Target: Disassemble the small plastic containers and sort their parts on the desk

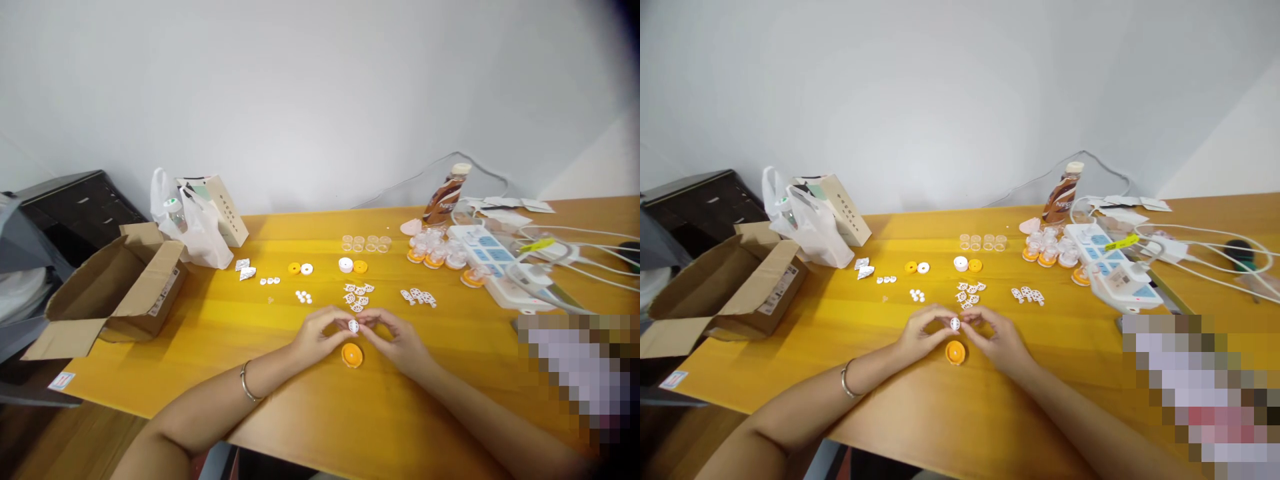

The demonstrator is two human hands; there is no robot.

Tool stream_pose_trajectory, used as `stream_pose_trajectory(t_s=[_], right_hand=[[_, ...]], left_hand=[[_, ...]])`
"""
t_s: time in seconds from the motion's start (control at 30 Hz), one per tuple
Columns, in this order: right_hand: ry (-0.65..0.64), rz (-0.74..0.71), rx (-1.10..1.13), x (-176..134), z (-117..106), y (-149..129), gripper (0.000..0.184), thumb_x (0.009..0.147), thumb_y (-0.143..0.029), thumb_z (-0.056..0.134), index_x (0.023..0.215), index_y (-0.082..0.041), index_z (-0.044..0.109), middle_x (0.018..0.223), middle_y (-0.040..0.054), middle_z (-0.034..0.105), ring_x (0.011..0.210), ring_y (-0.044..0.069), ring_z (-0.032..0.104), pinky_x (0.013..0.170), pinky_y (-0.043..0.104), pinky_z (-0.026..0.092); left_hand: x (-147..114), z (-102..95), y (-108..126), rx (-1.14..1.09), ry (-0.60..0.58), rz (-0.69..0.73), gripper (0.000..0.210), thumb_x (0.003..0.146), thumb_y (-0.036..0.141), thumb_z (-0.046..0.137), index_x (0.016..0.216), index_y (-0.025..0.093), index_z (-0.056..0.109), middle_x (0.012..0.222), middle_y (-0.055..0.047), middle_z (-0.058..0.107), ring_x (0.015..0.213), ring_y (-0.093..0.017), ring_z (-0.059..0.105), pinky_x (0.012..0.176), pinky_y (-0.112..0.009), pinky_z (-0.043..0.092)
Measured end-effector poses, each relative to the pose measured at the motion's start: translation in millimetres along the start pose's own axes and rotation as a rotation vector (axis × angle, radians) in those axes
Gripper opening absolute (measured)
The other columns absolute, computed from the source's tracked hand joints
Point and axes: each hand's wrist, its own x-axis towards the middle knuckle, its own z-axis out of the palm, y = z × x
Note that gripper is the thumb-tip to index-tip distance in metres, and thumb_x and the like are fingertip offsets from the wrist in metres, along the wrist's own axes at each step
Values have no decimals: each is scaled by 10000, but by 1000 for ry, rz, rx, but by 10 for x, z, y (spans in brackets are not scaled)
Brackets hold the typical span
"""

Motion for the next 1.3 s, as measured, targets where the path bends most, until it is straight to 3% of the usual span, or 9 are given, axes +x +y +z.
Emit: stream_pose_trajectory(t_s=[0.13,0.3,0.83,1.03,1.3], right_hand=[[-46,75,84,-20,14,28,226,791,-361,569,937,-231,683,930,21,723,825,205,673,823,384,540],[-48,162,242,-24,43,78,285,744,-392,620,972,-241,697,975,8,715,866,222,680,863,418,533],[-56,242,420,-32,98,36,338,693,-435,665,962,-235,705,951,7,718,856,228,685,865,422,536],[-56,242,386,-40,110,27,311,710,-390,651,972,-229,700,964,3,714,872,234,681,871,427,533],[-54,103,141,-47,110,48,262,796,-303,540,1014,-291,686,993,-51,701,854,220,683,842,422,547]], left_hand=[[-18,-25,25,227,-14,194,206,839,244,547,1017,159,605,941,-97,655,887,-171,617,805,-311,507],[-25,-30,44,410,-29,304,231,851,186,518,1071,172,583,1002,-100,650,925,-176,610,828,-322,504],[-70,-17,-66,535,-41,378,300,872,179,484,1167,159,536,987,-108,656,882,-173,622,776,-311,532],[-62,-4,-82,547,-25,413,304,864,159,489,1165,156,537,964,-106,664,865,-174,631,751,-312,535],[-63,-8,-144,656,-33,434,251,863,166,489,1099,150,574,902,-91,664,803,-163,633,720,-286,543]])
